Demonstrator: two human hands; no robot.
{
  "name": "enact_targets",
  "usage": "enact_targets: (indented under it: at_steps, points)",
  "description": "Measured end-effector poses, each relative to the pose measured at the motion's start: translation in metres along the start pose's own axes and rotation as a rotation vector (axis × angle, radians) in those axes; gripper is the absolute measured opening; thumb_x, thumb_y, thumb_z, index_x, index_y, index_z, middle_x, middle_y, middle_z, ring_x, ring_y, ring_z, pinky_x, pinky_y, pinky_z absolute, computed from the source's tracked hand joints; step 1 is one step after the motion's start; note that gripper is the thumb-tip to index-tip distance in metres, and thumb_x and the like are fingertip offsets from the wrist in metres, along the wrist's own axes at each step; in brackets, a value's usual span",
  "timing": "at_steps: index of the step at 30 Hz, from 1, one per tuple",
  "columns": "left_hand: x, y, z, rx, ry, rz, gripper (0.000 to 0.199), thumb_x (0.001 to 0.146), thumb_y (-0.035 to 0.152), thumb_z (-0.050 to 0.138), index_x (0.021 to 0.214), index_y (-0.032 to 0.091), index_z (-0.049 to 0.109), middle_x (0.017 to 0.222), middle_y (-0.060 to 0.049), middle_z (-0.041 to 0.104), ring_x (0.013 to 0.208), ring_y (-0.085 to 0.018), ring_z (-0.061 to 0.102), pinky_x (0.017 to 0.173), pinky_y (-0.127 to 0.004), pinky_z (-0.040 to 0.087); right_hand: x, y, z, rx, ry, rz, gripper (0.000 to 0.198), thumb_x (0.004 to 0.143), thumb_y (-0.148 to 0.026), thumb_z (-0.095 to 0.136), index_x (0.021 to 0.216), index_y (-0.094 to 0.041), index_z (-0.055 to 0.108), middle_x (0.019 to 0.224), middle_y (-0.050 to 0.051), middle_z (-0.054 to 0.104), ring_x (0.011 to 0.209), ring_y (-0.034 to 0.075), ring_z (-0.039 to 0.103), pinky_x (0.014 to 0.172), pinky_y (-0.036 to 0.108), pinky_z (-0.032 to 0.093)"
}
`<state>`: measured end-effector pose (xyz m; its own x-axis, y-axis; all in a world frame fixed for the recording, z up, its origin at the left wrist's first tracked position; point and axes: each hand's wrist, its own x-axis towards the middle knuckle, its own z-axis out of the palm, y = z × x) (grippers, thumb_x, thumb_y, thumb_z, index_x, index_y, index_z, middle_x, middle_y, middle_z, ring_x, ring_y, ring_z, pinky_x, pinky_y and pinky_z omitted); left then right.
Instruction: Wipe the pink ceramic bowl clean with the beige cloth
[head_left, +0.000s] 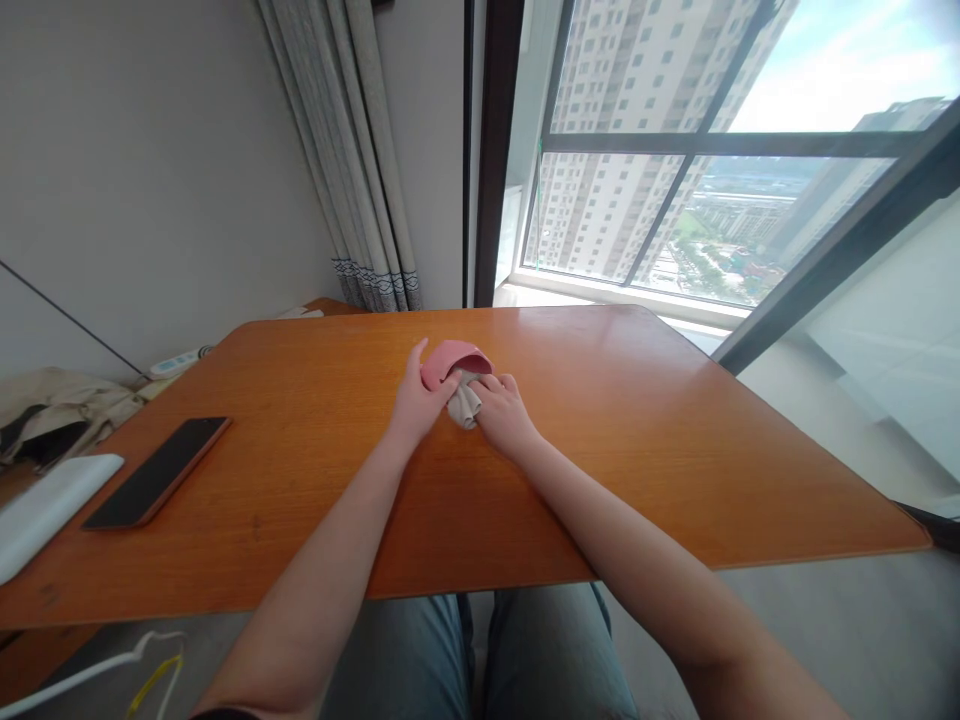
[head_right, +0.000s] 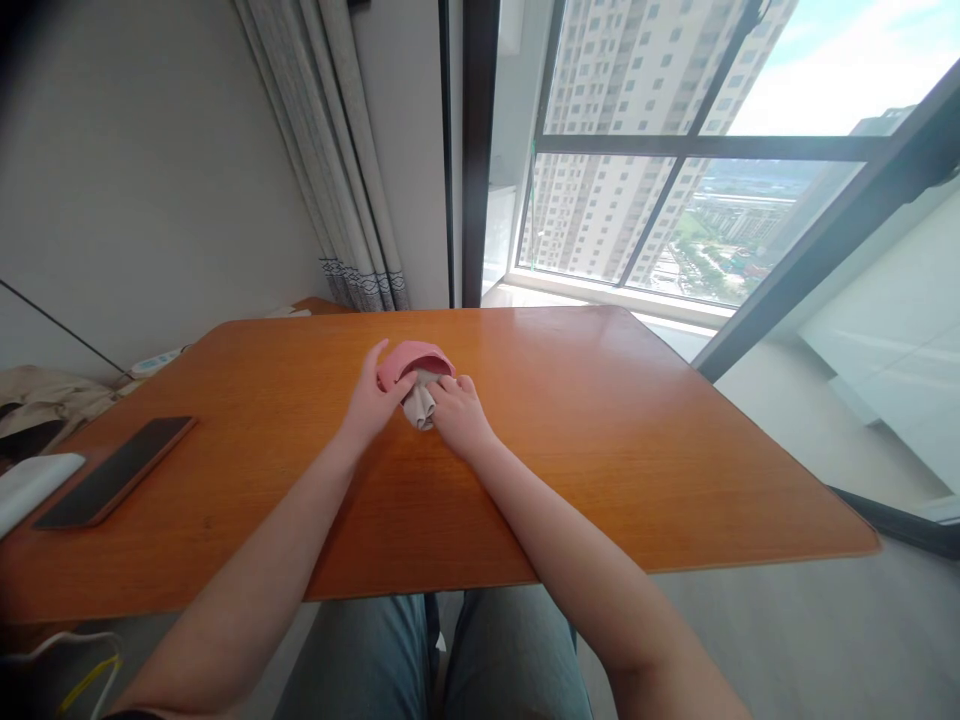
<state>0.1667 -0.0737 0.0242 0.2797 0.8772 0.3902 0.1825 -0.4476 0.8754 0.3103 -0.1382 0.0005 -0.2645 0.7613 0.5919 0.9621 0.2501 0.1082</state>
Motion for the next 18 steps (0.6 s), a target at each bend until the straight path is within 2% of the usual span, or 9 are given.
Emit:
enact_targets:
  at_steps: [2,4,6,8,12,15,18]
  points:
    - [-0.008,-0.004,0.016,-0.146,0.046,-0.053,0.073,0.073,0.040,0.067,0.135,0.021,0.034,0.132,-0.011,0.052,0.120,-0.024,0.052,0.101,-0.039,0.042,0.000,0.000,0.001,0.007,0.010,0.024,0.017,0.091,-0.015,0.047,0.092,-0.017,0.064,0.085,0.007,0.063,0.083,0.020,0.043,0.074,0.036,0.025]
    - [-0.013,-0.008,0.028,-0.261,0.044,-0.105,0.060,0.077,0.042,0.062,0.128,0.020,0.039,0.127,-0.011,0.056,0.115,-0.023,0.056,0.098,-0.037,0.045,0.001,0.002,0.002,0.023,0.025,0.011,0.018,0.092,-0.016,0.046,0.095,-0.016,0.064,0.086,0.007,0.064,0.082,0.021,0.043,0.073,0.035,0.025]
    - [-0.013,-0.010,0.031,-0.271,0.041,-0.142,0.049,0.079,0.043,0.060,0.119,0.020,0.044,0.120,-0.010,0.060,0.109,-0.022,0.059,0.094,-0.037,0.047,0.001,0.005,0.003,0.044,0.023,-0.031,0.020,0.092,-0.016,0.045,0.099,-0.016,0.064,0.087,0.007,0.064,0.082,0.020,0.043,0.073,0.035,0.025]
    - [-0.009,-0.010,0.023,-0.184,0.049,-0.133,0.044,0.077,0.040,0.061,0.113,0.019,0.048,0.115,-0.010,0.062,0.106,-0.022,0.060,0.093,-0.037,0.047,0.001,0.007,0.003,0.058,0.012,-0.059,0.020,0.092,-0.016,0.045,0.101,-0.016,0.063,0.088,0.007,0.063,0.081,0.020,0.044,0.074,0.034,0.026]
    - [0.004,-0.008,-0.001,0.018,0.023,-0.053,0.036,0.076,0.035,0.059,0.107,0.017,0.057,0.107,-0.010,0.065,0.102,-0.025,0.061,0.091,-0.041,0.047,0.003,0.009,0.002,0.058,-0.002,-0.068,0.015,0.092,-0.017,0.048,0.090,-0.017,0.063,0.087,0.007,0.061,0.088,0.020,0.045,0.078,0.033,0.026]
    - [0.004,-0.007,-0.003,0.074,0.026,-0.016,0.050,0.074,0.040,0.064,0.118,0.018,0.054,0.120,-0.011,0.061,0.113,-0.028,0.056,0.098,-0.044,0.043,0.003,0.010,0.001,0.065,-0.005,-0.042,0.015,0.092,-0.018,0.048,0.087,-0.017,0.063,0.084,0.005,0.062,0.086,0.019,0.045,0.077,0.033,0.026]
    - [-0.007,-0.008,0.016,-0.069,0.095,-0.026,0.073,0.073,0.041,0.067,0.136,0.021,0.036,0.138,-0.013,0.048,0.125,-0.026,0.048,0.104,-0.041,0.039,0.003,0.011,0.002,0.068,-0.008,-0.029,0.018,0.092,-0.015,0.046,0.089,-0.017,0.064,0.082,0.006,0.063,0.081,0.019,0.045,0.073,0.033,0.025]
